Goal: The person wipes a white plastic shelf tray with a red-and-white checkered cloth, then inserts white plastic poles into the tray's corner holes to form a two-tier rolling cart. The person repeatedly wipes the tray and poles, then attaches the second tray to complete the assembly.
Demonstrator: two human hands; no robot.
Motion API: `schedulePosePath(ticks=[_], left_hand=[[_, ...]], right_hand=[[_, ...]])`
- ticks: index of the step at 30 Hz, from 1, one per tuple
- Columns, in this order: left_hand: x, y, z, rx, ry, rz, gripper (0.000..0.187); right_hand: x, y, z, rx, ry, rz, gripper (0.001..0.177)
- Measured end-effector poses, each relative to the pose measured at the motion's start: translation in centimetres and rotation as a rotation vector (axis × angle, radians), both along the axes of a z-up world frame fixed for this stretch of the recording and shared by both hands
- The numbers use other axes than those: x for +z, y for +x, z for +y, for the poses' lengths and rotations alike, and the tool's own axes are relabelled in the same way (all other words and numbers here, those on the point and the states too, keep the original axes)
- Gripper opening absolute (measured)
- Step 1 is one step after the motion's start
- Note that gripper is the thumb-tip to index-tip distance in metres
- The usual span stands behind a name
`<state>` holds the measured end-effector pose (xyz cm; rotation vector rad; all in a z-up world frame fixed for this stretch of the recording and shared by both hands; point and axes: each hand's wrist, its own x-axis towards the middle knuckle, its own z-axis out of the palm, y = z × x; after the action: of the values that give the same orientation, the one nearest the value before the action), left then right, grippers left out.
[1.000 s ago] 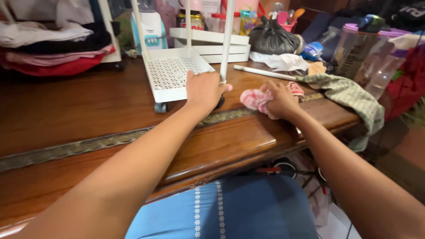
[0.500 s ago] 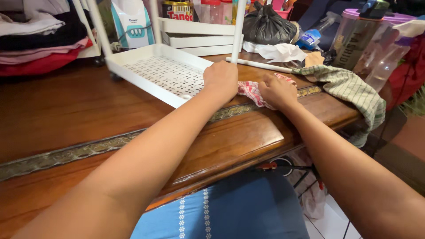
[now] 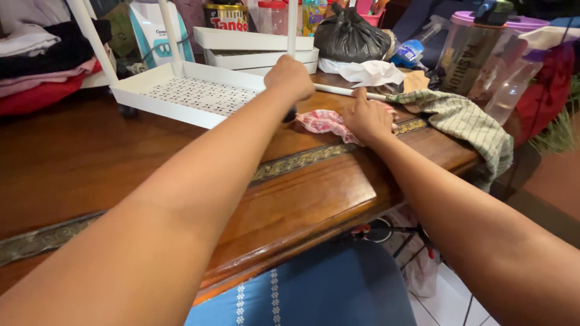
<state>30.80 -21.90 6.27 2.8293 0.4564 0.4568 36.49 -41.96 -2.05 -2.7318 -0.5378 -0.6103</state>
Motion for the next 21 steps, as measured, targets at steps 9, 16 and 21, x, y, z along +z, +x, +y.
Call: schedulePosePath(ticks=[9, 16, 21], left_hand=[[-7.3, -5.2, -4.6, -0.338, 0.249, -0.775, 0.097], [-8.7, -5.5, -4.3, -0.427, 0.156, -0.651, 0.05], [-9.0, -5.1, -3.8, -0.473, 0.086, -0.657, 0.044]], right_hand=[[2.5, 3.2, 1.6, 0.046, -0.263, 0.18, 0.097], [3.0, 6.2, 2.5, 0.209, -0.67, 0.106, 0.073], [1.4, 9.6, 2.9, -0.038, -0.335, 0.25, 0.077]])
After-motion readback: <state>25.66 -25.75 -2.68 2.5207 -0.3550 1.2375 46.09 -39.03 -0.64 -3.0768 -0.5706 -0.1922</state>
